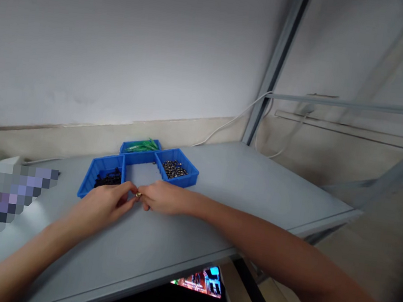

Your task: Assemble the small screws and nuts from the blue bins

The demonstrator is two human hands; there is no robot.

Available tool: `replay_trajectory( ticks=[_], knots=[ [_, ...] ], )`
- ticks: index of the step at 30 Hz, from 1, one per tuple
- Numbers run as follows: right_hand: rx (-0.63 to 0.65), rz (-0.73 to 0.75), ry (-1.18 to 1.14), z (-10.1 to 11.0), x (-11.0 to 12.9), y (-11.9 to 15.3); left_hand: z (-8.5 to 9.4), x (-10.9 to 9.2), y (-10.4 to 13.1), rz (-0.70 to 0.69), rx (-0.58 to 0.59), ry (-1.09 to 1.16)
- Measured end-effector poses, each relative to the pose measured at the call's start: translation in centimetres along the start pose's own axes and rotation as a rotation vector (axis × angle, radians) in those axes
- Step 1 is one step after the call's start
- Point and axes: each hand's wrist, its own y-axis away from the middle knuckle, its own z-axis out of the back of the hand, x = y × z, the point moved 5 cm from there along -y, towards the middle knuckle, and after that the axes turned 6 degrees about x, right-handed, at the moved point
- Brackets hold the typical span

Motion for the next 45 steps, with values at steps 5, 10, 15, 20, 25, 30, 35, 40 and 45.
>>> replay_trajectory(
  ticks=[5, 10, 15, 20, 25, 30, 35, 40, 45],
  knots=[
    [0.006, -0.013, 0.137, -0.1, 0.1, 0.2, -0.2, -0.3, 0.0, -0.029, 0.065, -0.02],
    [-0.035, -0.074, 0.307, 0.1, 0.3, 0.6, -1.0, 0.1, -0.2, -0.006, 0.14, -0.081],
    [-0.078, 0.016, 0.488, 0.1, 1.5, 0.8, -1.7, 0.4, -0.3, 0.007, 0.17, -0.154],
    [-0.175, -0.029, 0.511, 0.5, 1.4, 0.9, -1.9, 0.7, -0.3, 0.028, 0.172, -0.135],
    [-0.282, 0.105, 0.524, 1.0, 2.5, 1.5, -1.6, 1.2, -0.3, 0.09, 0.144, -0.062],
    [-0.245, 0.086, 0.436, 1.0, 2.4, 1.5, -1.6, 0.7, -0.5, 0.056, 0.142, 0.164],
    [-0.237, 0.064, 0.356, 1.0, 2.1, 1.3, -1.6, 0.2, -0.5, 0.029, 0.156, 0.279],
    [-0.233, 0.011, 0.381, 1.0, 1.9, 1.2, -1.0, 0.3, -0.3, 0.055, 0.116, 0.236],
    [-0.275, -0.02, 0.37, 1.5, 1.6, 1.4, -1.2, 1.1, -0.4, 0.088, 0.087, 0.133]
  ],
)
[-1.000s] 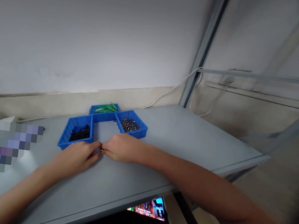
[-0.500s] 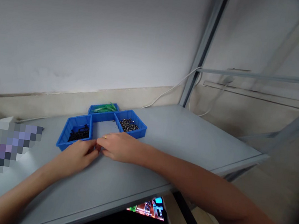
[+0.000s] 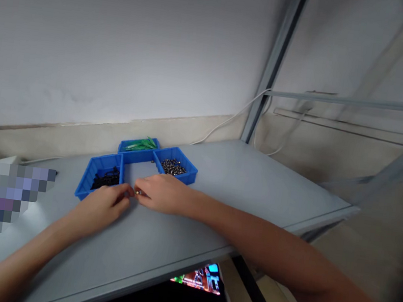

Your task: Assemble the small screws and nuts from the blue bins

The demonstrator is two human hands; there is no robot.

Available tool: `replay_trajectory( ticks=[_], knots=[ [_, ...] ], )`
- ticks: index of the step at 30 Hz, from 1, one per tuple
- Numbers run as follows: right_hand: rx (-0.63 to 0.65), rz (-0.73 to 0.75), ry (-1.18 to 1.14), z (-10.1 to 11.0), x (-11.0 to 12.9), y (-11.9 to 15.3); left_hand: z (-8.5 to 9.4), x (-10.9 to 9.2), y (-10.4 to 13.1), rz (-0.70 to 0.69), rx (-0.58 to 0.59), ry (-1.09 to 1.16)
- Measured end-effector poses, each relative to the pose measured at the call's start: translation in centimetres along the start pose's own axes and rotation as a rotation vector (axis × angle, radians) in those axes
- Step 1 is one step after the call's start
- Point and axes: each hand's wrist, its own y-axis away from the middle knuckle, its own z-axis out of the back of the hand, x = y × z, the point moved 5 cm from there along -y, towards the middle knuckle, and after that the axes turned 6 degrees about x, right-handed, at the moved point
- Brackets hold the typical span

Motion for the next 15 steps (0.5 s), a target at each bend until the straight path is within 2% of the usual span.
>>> replay_trajectory(
  ticks=[8, 15],
  knots=[
    [0.022, -0.081, -0.007, 0.09, -0.03, 0.05, -0.33, -0.64, -0.14, -0.025, 0.009, 0.011],
    [0.009, -0.081, -0.01, 0.15, -0.13, 0.14, -0.06, -0.52, -0.23, -0.065, -0.033, 0.023]
  ],
)
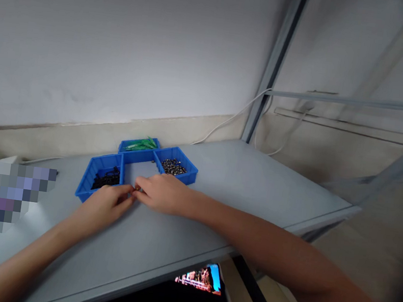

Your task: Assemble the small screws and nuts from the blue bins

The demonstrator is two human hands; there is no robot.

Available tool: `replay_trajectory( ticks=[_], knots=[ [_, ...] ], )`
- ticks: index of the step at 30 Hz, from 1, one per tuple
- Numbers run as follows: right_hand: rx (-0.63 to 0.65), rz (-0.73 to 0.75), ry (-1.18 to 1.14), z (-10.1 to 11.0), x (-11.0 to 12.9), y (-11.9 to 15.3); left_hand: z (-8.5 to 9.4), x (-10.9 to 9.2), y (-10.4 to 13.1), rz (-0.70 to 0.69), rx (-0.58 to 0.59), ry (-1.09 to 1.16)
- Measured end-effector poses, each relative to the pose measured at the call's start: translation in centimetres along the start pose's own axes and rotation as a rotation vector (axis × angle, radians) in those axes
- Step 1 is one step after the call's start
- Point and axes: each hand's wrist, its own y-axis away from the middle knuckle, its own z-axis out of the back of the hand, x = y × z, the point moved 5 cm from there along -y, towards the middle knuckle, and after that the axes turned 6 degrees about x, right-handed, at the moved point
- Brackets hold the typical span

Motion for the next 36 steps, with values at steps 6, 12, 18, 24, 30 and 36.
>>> replay_trajectory(
  ticks=[6, 12, 18, 24, 30, 36],
  knots=[
    [-0.02, -0.001, -0.006, 0.5, 0.0, 0.3, -0.2, 0.2, -0.1, -0.028, 0.004, -0.017],
    [-0.023, 0.003, 0.013, 0.4, 0.0, 0.2, -0.4, 0.0, -0.1, -0.004, 0.004, -0.045],
    [-0.028, 0.017, 0.026, 0.0, -0.1, 0.0, -0.7, 0.1, 0.1, 0.003, 0.039, -0.115],
    [-0.009, -0.003, 0.028, -0.1, -0.2, 0.0, -0.5, 0.2, 0.2, 0.036, 0.022, -0.193],
    [-0.015, -0.033, 0.034, -0.2, -0.5, -0.1, 0.2, 0.1, 0.3, 0.048, -0.015, -0.223],
    [0.06, -0.01, 0.054, -0.4, -0.2, 0.0, 0.4, -0.2, 0.5, 0.029, 0.0, -0.295]
  ],
)
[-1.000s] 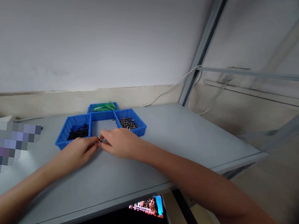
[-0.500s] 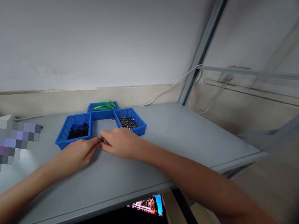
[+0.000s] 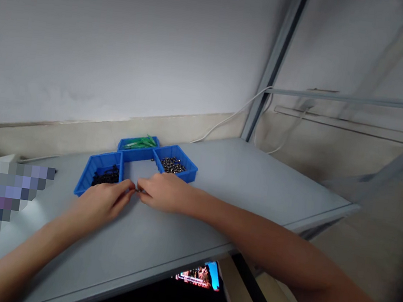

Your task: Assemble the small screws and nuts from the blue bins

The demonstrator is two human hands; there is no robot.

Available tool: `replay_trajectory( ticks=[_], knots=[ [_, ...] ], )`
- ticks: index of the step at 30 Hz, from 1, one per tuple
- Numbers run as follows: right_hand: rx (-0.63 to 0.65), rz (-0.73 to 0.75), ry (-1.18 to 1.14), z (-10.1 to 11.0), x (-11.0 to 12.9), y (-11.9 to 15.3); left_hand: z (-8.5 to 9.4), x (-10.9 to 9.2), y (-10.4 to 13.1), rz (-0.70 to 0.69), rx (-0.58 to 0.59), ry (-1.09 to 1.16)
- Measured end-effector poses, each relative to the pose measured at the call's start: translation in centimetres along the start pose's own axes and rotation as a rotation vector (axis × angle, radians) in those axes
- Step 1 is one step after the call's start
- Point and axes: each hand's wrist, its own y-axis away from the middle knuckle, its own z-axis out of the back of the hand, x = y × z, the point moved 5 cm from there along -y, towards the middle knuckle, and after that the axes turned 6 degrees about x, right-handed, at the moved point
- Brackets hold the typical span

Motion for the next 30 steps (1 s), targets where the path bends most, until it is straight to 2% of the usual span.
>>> replay_trajectory(
  ticks=[5, 8, 21, 26, 30],
  knots=[
    [0.09, 0.04, -0.018, -0.5, 0.4, -0.1, -0.1, -0.1, 0.1, -0.068, 0.032, -0.017],
    [0.102, 0.051, -0.03, -0.8, 0.4, -0.2, -0.2, -0.1, 0.1, -0.079, 0.046, -0.033],
    [0.004, 0.037, -0.067, 0.2, -0.2, -0.1, 0.3, 0.0, 0.1, 0.026, 0.034, 0.01],
    [-0.074, -0.016, -0.074, 0.6, -0.6, -0.1, 0.0, 0.0, 0.0, 0.016, 0.043, 0.027],
    [-0.096, 0.012, -0.154, 0.6, -0.7, -0.1, -0.2, -0.1, -0.1, 0.002, 0.042, -0.003]
  ],
)
